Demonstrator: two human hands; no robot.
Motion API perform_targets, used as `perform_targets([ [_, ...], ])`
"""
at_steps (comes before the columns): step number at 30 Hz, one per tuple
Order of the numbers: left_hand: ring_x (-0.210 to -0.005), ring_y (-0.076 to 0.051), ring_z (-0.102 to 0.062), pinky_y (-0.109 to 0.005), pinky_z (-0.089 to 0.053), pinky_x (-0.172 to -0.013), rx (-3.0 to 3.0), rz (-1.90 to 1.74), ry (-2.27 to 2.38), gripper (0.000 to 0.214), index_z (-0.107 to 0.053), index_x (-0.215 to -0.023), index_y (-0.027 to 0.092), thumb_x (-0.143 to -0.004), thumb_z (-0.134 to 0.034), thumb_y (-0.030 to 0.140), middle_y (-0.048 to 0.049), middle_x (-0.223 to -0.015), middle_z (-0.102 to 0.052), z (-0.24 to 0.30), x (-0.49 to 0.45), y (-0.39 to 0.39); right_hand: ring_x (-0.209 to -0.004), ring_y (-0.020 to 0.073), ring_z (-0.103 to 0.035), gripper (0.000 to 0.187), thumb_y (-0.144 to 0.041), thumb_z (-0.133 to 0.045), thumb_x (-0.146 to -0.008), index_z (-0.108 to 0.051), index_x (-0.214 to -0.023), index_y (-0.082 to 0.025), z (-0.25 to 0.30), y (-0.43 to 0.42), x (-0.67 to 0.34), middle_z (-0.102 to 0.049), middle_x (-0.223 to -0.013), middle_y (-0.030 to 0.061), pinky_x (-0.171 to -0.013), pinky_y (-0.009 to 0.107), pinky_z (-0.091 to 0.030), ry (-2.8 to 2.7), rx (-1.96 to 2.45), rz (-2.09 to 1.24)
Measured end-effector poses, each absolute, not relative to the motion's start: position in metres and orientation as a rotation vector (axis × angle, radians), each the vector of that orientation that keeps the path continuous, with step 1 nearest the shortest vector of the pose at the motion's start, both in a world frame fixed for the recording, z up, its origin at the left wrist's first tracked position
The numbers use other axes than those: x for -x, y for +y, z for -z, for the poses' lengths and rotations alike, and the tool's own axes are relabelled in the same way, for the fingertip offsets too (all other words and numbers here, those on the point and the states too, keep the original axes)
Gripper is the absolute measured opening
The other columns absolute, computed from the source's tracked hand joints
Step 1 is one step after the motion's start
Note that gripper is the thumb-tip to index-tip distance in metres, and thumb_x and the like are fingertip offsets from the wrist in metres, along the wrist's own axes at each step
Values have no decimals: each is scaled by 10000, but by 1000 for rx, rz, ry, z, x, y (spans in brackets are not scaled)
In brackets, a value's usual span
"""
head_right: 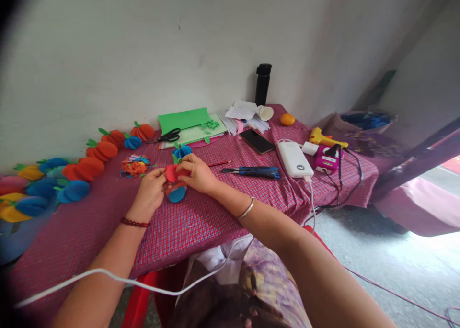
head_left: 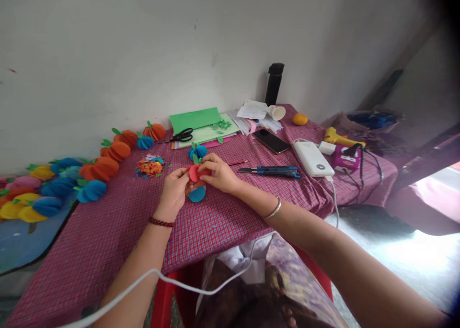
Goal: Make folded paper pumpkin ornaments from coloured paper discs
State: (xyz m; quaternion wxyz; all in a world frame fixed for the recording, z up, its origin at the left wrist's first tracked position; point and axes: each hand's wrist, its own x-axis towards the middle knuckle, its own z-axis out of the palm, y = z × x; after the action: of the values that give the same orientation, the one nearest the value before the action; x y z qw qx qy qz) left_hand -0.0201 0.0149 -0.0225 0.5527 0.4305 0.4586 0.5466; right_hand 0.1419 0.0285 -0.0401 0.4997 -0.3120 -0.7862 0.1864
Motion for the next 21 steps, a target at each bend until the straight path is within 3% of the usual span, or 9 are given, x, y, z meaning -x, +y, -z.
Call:
perform_targets([
  [4, -388, -46, -446, -153, -349, -383, -941, -1276, 1039, 255, -622, -624, 140, -482, -812, 232, 50, -465, -546, 24, 23, 18, -1057, 173, -534, 158, -135, -723, -733, -661, -867, -191, 41, 29, -140, -517, -1061, 51, -970, 333, -437, -1859, 733, -581],
  [11, -392, -53, -453, -165, -353, -383, -915, -1208, 1006, 315, -613, -632, 133, -456, -843, 258, 38, -481, -563, 22, 21, 17, -978, 159, -555, 118, -79, -652, -746, -608, -683, -168, 41, 30, -139, -552, -957, 40, -879, 303, -450, -1757, 805, -663],
  [16, -378, -52, -439, -169, -358, -384, -938, -1226, 1056, 326, -581, -610, 143, -452, -836, 271, 47, -457, -543, 22, 22, 17, -951, 162, -575, 100, -129, -628, -758, -580, -676, -159, 41, 35, -141, -595, -983, 67, -837, 303, -454, -1598, 824, -737],
  [21, -373, -50, -443, -166, -334, -380, -961, -1250, 1113, 312, -590, -638, 144, -466, -819, 269, 48, -466, -548, 26, 23, 20, -777, 124, -568, 82, -194, -597, -761, -567, -694, -159, 40, 44, -145, -617, -877, 33, -749, 274, -465, -1361, 907, -908],
])
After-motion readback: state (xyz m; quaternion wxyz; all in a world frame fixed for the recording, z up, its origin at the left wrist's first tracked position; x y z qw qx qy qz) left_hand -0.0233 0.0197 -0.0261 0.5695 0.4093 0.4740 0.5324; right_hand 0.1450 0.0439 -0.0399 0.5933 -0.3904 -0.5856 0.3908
